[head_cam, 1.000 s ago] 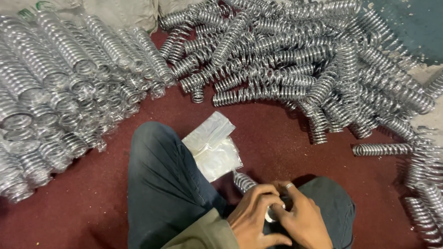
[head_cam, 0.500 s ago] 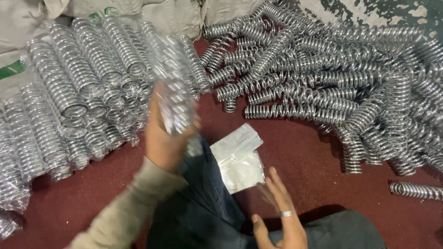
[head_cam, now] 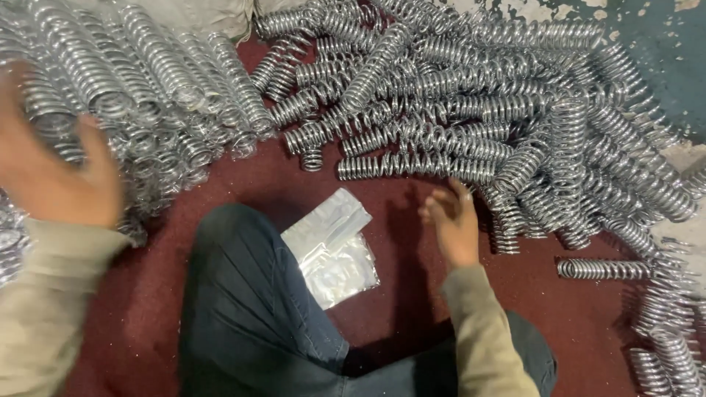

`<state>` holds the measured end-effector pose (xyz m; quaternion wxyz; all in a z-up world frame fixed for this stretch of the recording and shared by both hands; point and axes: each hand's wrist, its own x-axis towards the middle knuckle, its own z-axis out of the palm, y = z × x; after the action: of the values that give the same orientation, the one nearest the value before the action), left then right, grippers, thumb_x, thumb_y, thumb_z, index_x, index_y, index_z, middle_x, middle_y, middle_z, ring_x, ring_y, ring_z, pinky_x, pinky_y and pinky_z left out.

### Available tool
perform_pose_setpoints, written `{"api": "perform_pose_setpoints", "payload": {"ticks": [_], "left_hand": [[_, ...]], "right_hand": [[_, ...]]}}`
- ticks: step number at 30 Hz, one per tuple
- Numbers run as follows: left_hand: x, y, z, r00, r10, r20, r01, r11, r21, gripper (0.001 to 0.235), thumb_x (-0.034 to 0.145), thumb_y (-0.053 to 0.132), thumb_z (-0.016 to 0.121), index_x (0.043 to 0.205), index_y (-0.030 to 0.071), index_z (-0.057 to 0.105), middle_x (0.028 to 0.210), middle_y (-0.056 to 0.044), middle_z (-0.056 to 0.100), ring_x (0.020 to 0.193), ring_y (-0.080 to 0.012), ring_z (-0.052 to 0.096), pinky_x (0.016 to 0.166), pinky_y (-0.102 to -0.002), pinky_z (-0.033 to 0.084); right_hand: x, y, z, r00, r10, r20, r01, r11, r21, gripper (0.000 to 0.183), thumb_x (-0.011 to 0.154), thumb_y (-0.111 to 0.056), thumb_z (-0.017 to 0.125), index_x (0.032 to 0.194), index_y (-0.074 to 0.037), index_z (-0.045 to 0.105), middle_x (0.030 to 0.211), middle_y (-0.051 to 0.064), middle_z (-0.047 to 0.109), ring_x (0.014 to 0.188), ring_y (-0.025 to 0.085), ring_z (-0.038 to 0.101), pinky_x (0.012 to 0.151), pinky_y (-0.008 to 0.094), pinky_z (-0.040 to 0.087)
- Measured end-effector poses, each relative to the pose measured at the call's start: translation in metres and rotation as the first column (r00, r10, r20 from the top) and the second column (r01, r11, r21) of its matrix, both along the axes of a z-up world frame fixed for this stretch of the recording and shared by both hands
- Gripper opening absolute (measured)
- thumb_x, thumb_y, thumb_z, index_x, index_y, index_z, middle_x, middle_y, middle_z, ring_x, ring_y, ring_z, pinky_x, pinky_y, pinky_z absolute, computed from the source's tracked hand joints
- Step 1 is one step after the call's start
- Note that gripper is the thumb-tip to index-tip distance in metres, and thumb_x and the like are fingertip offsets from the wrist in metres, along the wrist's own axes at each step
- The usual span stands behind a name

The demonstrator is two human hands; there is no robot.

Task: The person sits on the floor and places metal springs into small plastic bags, then moves the bagged springs onto a pile.

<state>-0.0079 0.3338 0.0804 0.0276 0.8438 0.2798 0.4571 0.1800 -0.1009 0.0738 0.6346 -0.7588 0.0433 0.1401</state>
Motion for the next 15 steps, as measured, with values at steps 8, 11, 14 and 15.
{"api": "perform_pose_setpoints", "payload": {"ticks": [8, 11, 14, 15], "left_hand": [[0.049, -0.138, -0.085, 0.552, -0.478, -0.683, 0.302, 0.878, -0.371, 0.031, 0.094, 0.051, 0.059, 0.110, 0.029, 0.074, 0.110, 0.005, 0.075, 0.120, -0.0193, 0.064, 0.109, -0.046, 0.036], [0.061, -0.136, -0.098, 0.577, -0.451, -0.681, 0.286, 0.892, -0.349, 0.036, 0.094, 0.051, 0.061, 0.120, 0.027, 0.070, 0.113, 0.002, 0.073, 0.113, -0.0228, 0.068, 0.101, -0.046, 0.039], [0.057, -0.141, -0.069, 0.505, -0.492, -0.709, 0.234, 0.869, -0.437, 0.032, 0.099, 0.045, 0.056, 0.119, 0.025, 0.072, 0.107, 0.001, 0.077, 0.111, -0.0203, 0.070, 0.107, -0.044, 0.037], [0.067, -0.140, -0.066, 0.514, -0.492, -0.703, 0.239, 0.869, -0.434, 0.032, 0.099, 0.045, 0.056, 0.119, 0.025, 0.072, 0.107, 0.001, 0.077, 0.111, -0.0203, 0.070, 0.107, -0.044, 0.037]], "right_hand": [[0.063, 0.027, -0.049, 0.994, -0.109, 0.002, 0.108, 0.977, -0.186, 0.081, 0.086, -0.014, 0.083, 0.148, -0.012, 0.032, 0.120, 0.019, 0.056, 0.102, 0.026, 0.067, 0.094, 0.044, 0.060], [0.072, 0.019, -0.049, 0.998, -0.056, -0.040, 0.050, 0.991, -0.122, 0.082, 0.085, -0.007, 0.082, 0.146, -0.013, 0.028, 0.128, 0.020, 0.058, 0.113, 0.026, 0.068, 0.101, 0.041, 0.056], [0.062, 0.011, -0.034, 0.975, -0.164, -0.150, 0.170, 0.985, 0.029, 0.027, 0.085, -0.001, 0.073, 0.105, -0.005, 0.055, 0.102, 0.015, 0.065, 0.100, 0.027, 0.072, 0.099, 0.046, 0.062], [0.052, 0.020, -0.021, 0.977, -0.164, -0.138, 0.169, 0.985, 0.031, 0.027, 0.085, -0.001, 0.073, 0.105, -0.005, 0.055, 0.102, 0.015, 0.065, 0.100, 0.027, 0.072, 0.099, 0.046, 0.062]]}}
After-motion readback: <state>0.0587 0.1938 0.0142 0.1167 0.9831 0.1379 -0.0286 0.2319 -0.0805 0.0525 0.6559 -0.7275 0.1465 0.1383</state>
